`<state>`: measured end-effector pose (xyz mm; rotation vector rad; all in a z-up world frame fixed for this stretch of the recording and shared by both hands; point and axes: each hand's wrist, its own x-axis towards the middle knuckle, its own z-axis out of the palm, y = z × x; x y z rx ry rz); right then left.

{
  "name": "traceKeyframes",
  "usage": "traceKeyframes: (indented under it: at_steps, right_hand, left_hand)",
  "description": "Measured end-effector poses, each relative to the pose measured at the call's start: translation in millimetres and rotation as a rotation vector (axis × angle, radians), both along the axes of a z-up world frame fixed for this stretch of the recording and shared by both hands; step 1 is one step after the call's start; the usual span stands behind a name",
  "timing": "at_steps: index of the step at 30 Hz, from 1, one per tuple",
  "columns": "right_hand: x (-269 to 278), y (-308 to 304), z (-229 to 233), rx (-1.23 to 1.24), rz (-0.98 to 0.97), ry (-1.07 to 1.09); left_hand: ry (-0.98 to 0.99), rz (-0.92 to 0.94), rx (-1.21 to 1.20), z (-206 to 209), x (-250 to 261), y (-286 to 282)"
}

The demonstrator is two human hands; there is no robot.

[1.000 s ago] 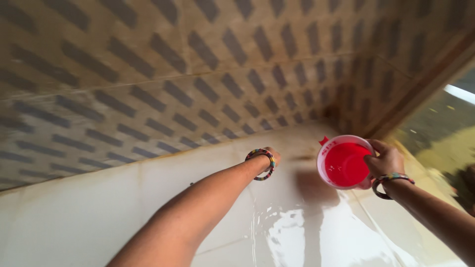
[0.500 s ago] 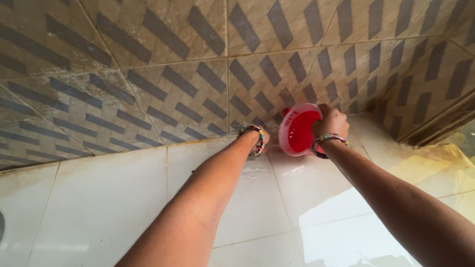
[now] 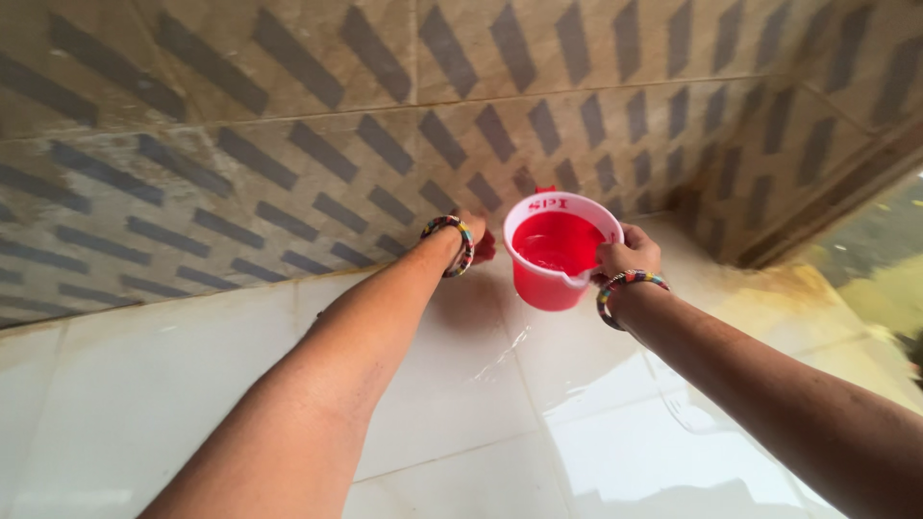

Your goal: The person pours water from a red mug onto the tiled floor and scrubs the surface by hand and with a brush.

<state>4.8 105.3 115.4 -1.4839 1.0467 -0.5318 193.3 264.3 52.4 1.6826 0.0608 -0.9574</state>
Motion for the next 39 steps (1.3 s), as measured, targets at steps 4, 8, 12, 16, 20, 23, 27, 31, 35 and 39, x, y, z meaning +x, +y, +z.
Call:
traceKeyframes:
  at_steps: [4,8,12,16,20,23,27,31,35,39]
  right_hand:
    - [-24,-21,1,0.034,-0.097,-0.07]
    - [-69,-52,2,0.036,-0.169,-0.079]
    - [-128,-83,11,0.041,-0.159,-0.065]
    - [-210,-121,28,0.045,-0.003,0.034]
    - [-315,-199,18,-0.138,0.036,0.286]
    - [-404,-260,-5,-0.282,0.09,0.52]
    - [-498,-293,-36,-0.651,0.456,1.213]
    - [-572,-276,-66,-0.725,0.683,1.748]
    - [-620,-262,-118,-0.805,0.587,1.725]
    - [-629,-257,-152,-1.069,0.447,1.526]
  left_hand:
    - [-0.003,-0.039,-0.064,51,-42,-31]
    - [-0.082,-0.296,-0.023,90,-100,-64]
    - [-0.064,-0.407,-0.084,84,-137,-109]
    - [-0.029,-0.423,-0.175,72,-177,-149]
    - [-0.046,-0.485,-0.123,64,-220,-176]
    - [-0.033,-0.491,-0.103,59,-250,-190]
    - [0.022,-0.44,-0.1,43,-281,-199]
    - [-0.002,-0.436,-0.164,12,-299,-214]
    - [-0.066,-0.455,-0.109,-8,-308,-218]
    - [0.012,-0.423,-0.147,-15,-308,-218]
